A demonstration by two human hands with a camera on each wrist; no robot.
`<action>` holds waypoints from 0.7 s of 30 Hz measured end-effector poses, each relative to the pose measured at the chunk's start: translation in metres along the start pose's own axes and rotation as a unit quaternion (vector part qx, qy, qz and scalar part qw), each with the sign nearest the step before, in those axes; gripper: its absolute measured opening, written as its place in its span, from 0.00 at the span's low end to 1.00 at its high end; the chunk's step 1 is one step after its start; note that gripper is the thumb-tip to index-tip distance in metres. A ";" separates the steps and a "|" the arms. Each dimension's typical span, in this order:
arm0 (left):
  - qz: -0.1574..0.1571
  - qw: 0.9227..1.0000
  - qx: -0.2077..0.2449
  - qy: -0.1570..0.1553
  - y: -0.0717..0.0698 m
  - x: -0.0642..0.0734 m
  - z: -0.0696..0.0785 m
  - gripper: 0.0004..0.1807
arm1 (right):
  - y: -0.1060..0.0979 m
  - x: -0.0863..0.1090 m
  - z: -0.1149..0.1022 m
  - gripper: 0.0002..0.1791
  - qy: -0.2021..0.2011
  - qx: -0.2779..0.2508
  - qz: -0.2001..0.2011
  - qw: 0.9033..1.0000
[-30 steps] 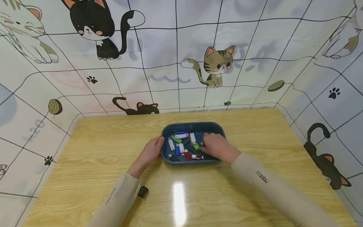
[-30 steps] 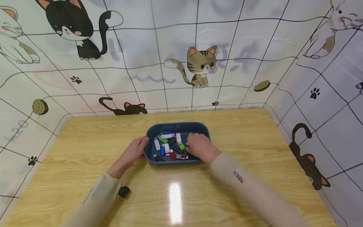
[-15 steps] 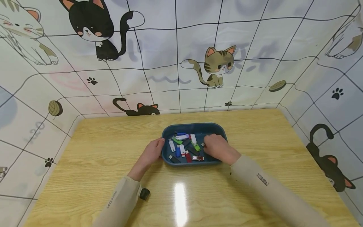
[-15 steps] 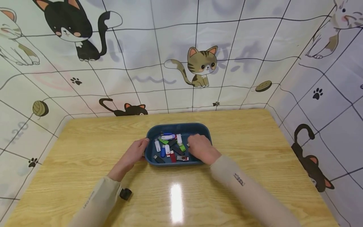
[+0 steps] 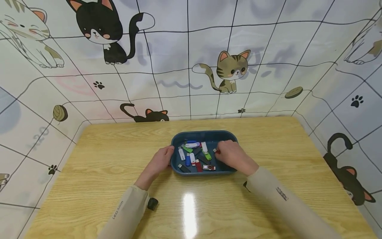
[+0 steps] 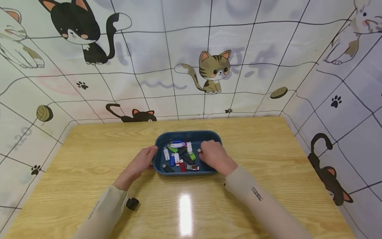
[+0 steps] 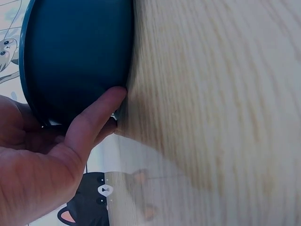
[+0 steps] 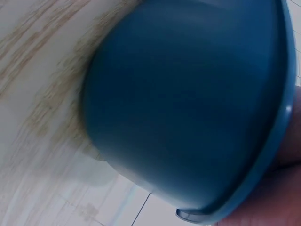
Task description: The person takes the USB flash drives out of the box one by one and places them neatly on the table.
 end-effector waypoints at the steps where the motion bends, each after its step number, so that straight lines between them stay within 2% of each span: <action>1: 0.000 1.000 -0.002 0.000 0.000 0.000 0.000 0.26 | -0.001 0.001 0.000 0.20 0.001 -0.001 0.003 1.000; 5: 0.005 1.000 -0.019 0.003 -0.001 0.000 0.000 0.27 | -0.006 0.004 -0.001 0.13 0.008 -0.006 0.024 1.000; 8: 0.006 1.000 -0.026 0.003 0.000 -0.001 0.000 0.27 | -0.010 0.009 -0.001 0.07 0.030 -0.018 0.037 0.999; 13: 0.003 1.000 -0.030 -0.003 -0.001 -0.002 0.001 0.27 | -0.018 0.019 0.001 0.11 0.071 -0.060 0.048 0.994; 21: 0.008 0.999 -0.032 -0.003 -0.001 -0.002 -0.001 0.26 | -0.036 0.039 0.014 0.11 0.099 -0.111 0.078 0.986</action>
Point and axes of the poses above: each hand's wrist, its own x-axis away from the middle knuckle, its own y-axis out of the palm, z = x × y, the point moved 5 cm from there along -x, towards the middle knuckle, and after that the axes turned 6 degrees about x, right-handed, at the moved point
